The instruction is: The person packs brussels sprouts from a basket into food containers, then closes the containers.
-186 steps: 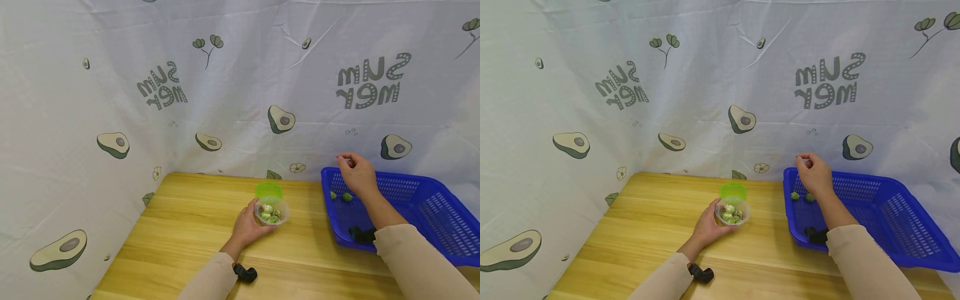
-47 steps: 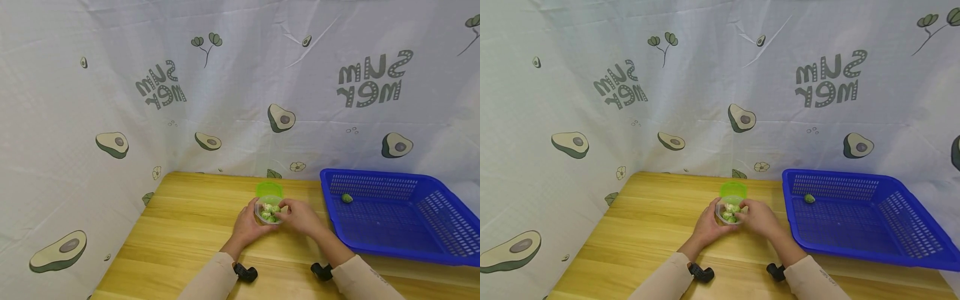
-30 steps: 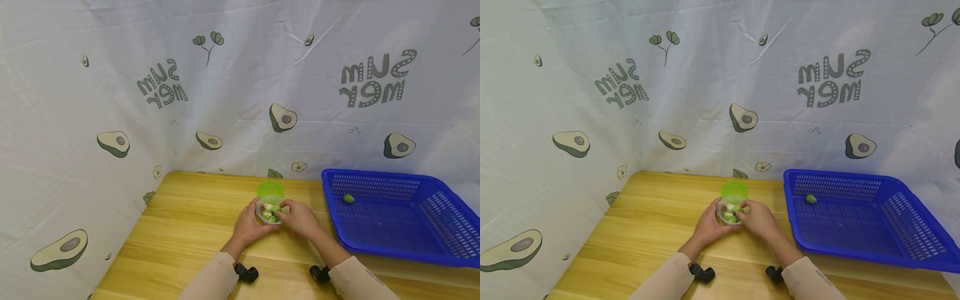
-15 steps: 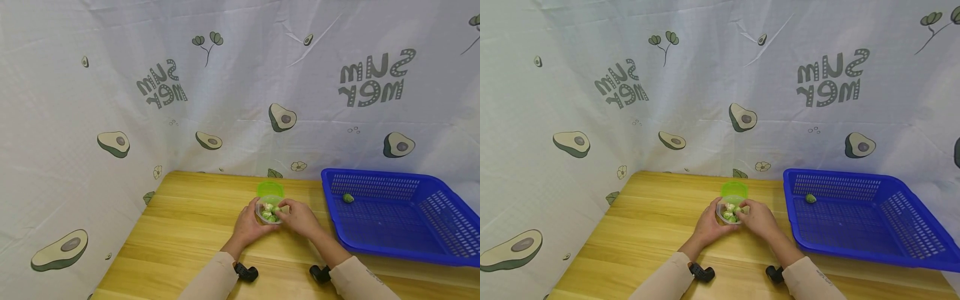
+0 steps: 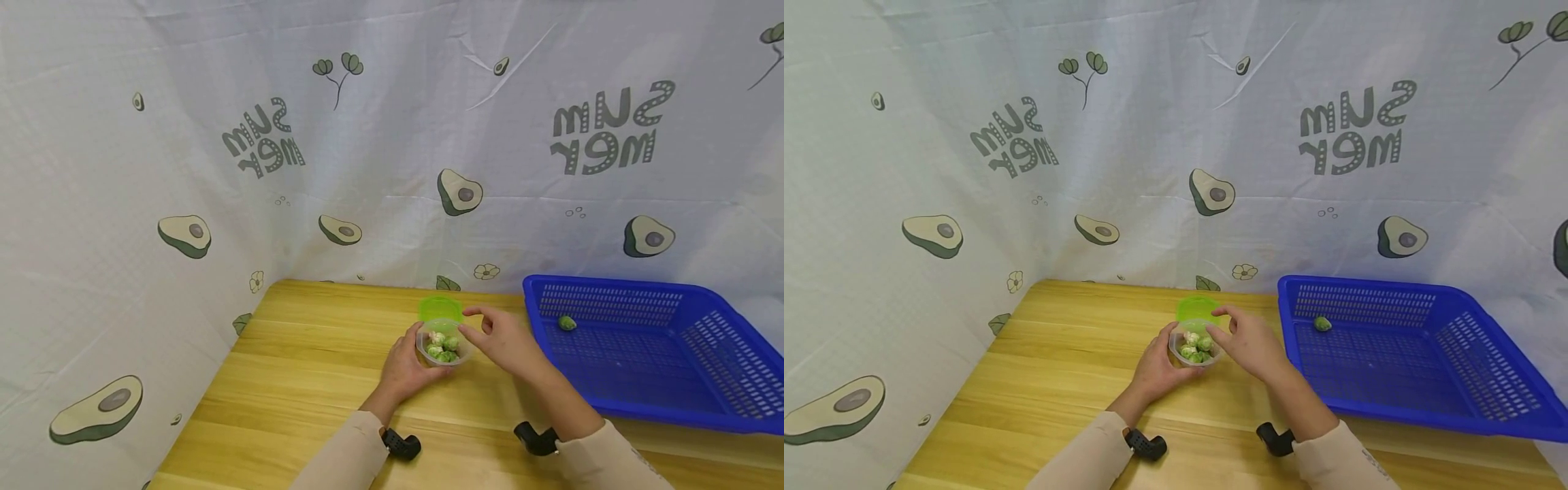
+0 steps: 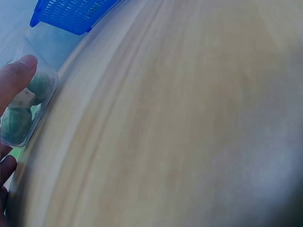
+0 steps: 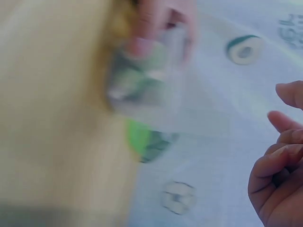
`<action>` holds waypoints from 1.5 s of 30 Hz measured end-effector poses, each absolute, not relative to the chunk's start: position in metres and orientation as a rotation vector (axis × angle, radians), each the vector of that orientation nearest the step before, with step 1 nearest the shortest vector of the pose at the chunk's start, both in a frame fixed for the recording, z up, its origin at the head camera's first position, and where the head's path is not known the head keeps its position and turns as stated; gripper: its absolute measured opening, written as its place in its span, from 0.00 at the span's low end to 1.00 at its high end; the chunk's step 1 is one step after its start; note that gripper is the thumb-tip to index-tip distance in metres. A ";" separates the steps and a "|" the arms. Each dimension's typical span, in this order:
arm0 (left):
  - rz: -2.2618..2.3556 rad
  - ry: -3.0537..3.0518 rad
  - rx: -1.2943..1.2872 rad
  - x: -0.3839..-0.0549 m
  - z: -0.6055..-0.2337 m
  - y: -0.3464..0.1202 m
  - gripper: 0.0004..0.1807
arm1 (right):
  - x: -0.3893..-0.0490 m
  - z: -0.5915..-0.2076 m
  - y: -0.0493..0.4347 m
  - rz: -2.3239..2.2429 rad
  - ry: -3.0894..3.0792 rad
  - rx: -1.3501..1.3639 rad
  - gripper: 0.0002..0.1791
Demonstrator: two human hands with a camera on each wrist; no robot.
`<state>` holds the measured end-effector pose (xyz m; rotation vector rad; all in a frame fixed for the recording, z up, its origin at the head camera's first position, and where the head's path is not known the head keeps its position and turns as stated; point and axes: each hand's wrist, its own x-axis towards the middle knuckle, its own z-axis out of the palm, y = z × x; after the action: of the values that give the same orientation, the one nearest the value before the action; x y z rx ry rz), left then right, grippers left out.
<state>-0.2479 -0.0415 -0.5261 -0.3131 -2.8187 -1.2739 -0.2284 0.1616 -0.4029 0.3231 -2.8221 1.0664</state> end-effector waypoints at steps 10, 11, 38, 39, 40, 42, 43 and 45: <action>-1.274 -2.813 -0.308 -0.249 -0.526 -0.041 0.60 | -0.232 -0.345 0.201 0.927 -2.733 0.242 0.21; -1.272 -2.811 -0.309 -0.249 -0.526 -0.041 0.59 | -0.234 -0.341 0.205 0.915 -2.725 0.231 0.22; -1.273 -2.808 -0.300 -0.250 -0.528 -0.040 0.60 | -0.294 -0.386 0.303 0.957 -2.671 -0.118 0.27; -1.276 -2.808 -0.299 -0.250 -0.528 -0.040 0.60 | -0.295 -0.390 0.306 0.947 -2.685 -0.125 0.27; -1.278 -2.806 -0.302 -0.250 -0.528 -0.040 0.59 | -0.296 -0.393 0.309 0.940 -2.707 -0.134 0.28; -1.280 -2.807 -0.306 -0.250 -0.529 -0.040 0.59 | -0.296 -0.401 0.316 0.915 -2.754 -0.143 0.29; -1.281 -2.806 -0.308 -0.250 -0.529 -0.040 0.59 | -0.297 -0.405 0.320 0.904 -2.782 -0.148 0.29; -1.283 -2.804 -0.311 -0.249 -0.529 -0.039 0.59 | -0.298 -0.413 0.329 0.873 -2.859 -0.154 0.30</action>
<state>-0.2495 -0.0395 -0.5288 -0.3112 -2.8044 -1.2826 -0.2981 0.3286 -0.4128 -0.1541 -2.8593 0.8731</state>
